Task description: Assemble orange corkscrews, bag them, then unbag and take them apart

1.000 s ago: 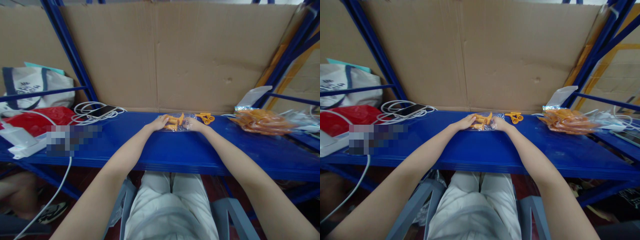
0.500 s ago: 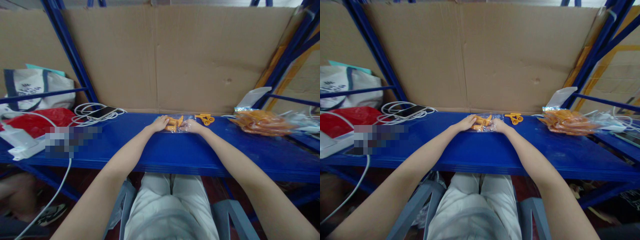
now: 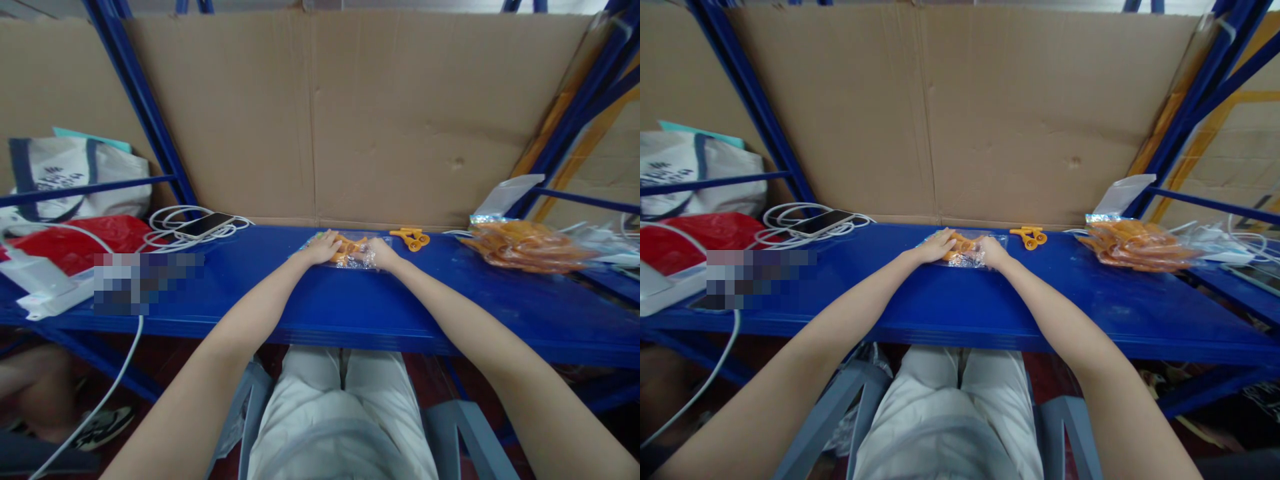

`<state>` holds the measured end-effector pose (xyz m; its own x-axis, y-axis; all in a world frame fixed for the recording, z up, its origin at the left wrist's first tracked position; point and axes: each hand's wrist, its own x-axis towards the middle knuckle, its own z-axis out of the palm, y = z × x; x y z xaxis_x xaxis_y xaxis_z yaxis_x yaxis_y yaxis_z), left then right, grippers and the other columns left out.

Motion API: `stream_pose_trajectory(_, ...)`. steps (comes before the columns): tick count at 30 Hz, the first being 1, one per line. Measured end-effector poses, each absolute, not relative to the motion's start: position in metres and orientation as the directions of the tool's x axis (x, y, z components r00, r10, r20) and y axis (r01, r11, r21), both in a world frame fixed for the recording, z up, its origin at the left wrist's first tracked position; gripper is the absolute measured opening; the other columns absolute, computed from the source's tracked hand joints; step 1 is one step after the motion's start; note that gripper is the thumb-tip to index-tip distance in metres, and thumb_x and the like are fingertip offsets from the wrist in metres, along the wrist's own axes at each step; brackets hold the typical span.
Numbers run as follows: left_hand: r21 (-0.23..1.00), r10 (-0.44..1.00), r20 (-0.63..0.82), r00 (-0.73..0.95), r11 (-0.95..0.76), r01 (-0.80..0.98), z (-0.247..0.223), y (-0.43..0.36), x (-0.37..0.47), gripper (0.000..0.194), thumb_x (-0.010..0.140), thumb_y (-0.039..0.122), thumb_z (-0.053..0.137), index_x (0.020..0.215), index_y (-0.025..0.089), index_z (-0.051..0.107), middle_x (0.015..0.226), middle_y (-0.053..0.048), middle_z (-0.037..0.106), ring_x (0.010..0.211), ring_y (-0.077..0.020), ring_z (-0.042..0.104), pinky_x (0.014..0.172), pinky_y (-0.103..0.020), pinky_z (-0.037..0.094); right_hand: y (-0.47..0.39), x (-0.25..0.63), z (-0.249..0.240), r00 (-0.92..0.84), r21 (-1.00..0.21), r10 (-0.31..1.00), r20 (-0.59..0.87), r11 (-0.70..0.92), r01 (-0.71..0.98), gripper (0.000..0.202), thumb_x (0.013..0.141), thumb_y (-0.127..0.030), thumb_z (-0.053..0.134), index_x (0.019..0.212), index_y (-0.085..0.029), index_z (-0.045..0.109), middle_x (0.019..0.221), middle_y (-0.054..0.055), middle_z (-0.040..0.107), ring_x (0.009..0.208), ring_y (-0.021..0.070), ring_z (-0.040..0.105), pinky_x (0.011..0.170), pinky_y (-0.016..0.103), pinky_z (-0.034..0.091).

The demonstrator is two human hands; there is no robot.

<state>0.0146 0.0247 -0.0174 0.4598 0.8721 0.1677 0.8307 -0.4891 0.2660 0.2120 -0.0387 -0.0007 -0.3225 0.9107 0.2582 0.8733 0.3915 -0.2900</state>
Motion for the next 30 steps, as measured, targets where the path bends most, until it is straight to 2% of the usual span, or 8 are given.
stream_pose_trajectory(2,0.279,0.871,0.160,0.465,-0.492,0.825,-0.017,0.025,0.014,0.064,0.098,0.045,0.027,0.154,0.015,0.032,0.165,-0.011,0.025,0.154,-0.0231,0.017,0.124,-0.037,0.016,-0.040,0.208,0.000,-0.261,-0.217,0.925,0.276,0.324,0.921,0.040,0.093,-0.037,0.059,0.067,-0.011,0.073,0.058,0.009,0.068,0.063,0.0198,0.068,0.061,0.023,0.044)
stream_pose_trajectory(5,0.287,0.871,0.156,0.467,-0.492,0.822,-0.017,0.026,0.013,0.066,0.097,0.046,0.029,0.154,0.013,0.031,0.165,-0.013,0.024,0.154,-0.0236,0.016,0.124,-0.037,0.015,-0.044,0.202,0.001,-0.203,-0.120,0.937,0.284,0.245,0.962,0.037,0.095,-0.038,0.056,0.081,-0.011,0.078,0.082,0.015,0.076,0.084,0.0247,0.073,0.068,0.023,0.047)
stream_pose_trajectory(8,0.284,0.871,0.154,0.466,-0.491,0.824,-0.017,0.026,0.014,0.068,0.096,0.046,0.030,0.154,0.011,0.032,0.164,-0.014,0.025,0.154,-0.0239,0.016,0.124,-0.035,0.015,-0.049,0.197,0.003,-0.126,-0.080,0.961,0.245,0.149,0.986,0.037,0.097,-0.040,0.054,0.097,-0.011,0.078,0.099,0.019,0.077,0.100,0.0280,0.073,0.076,0.026,0.050)
stream_pose_trajectory(11,0.281,0.872,0.160,0.463,-0.490,0.825,-0.017,0.025,0.014,0.067,0.096,0.045,0.029,0.154,0.011,0.032,0.164,-0.013,0.026,0.154,-0.0235,0.017,0.124,-0.036,0.015,-0.053,0.195,0.006,-0.086,-0.037,0.972,0.220,0.096,0.995,0.042,0.097,-0.045,0.052,0.104,-0.012,0.077,0.107,0.021,0.075,0.106,0.0309,0.071,0.081,0.029,0.051)
stream_pose_trajectory(15,0.282,0.875,0.168,0.453,-0.483,0.829,-0.016,0.024,0.015,0.066,0.096,0.042,0.030,0.154,0.011,0.032,0.164,-0.013,0.026,0.154,-0.0232,0.018,0.124,-0.036,0.015,-0.053,0.199,0.007,-0.202,0.000,0.951,0.235,0.207,0.978,0.037,0.099,-0.037,0.048,0.108,-0.014,0.076,0.108,0.018,0.075,0.107,0.0287,0.070,0.084,0.029,0.051)
stream_pose_trajectory(21,0.264,0.875,0.151,0.461,-0.485,0.834,-0.014,0.022,0.014,0.069,0.096,0.043,0.029,0.155,0.008,0.030,0.165,-0.013,0.024,0.154,-0.0224,0.017,0.124,-0.034,0.014,-0.050,0.203,0.001,-0.402,-0.032,0.884,0.238,0.421,0.907,0.037,0.096,-0.023,0.050,0.128,-0.024,0.069,0.118,0.007,0.074,0.110,0.0225,0.070,0.090,0.027,0.051)
stream_pose_trajectory(28,0.284,0.866,0.181,0.466,-0.499,0.819,-0.016,0.024,0.013,0.064,0.094,0.042,0.033,0.151,0.012,0.035,0.164,-0.012,0.029,0.153,-0.0240,0.021,0.124,-0.036,0.018,-0.053,0.199,0.001,-0.317,0.079,0.933,0.170,0.307,0.948,0.043,0.099,-0.029,0.044,0.137,-0.021,0.062,0.122,0.012,0.072,0.115,0.0274,0.068,0.093,0.033,0.052)
stream_pose_trajectory(30,0.303,0.856,0.211,0.472,-0.516,0.801,-0.016,0.024,0.012,0.058,0.093,0.040,0.036,0.145,0.014,0.042,0.161,-0.014,0.037,0.151,-0.0251,0.029,0.122,-0.038,0.024,-0.054,0.199,0.003,-0.309,0.097,0.938,0.156,0.297,0.950,0.043,0.099,-0.029,0.042,0.136,-0.021,0.062,0.121,0.012,0.073,0.115,0.0276,0.068,0.092,0.033,0.051)
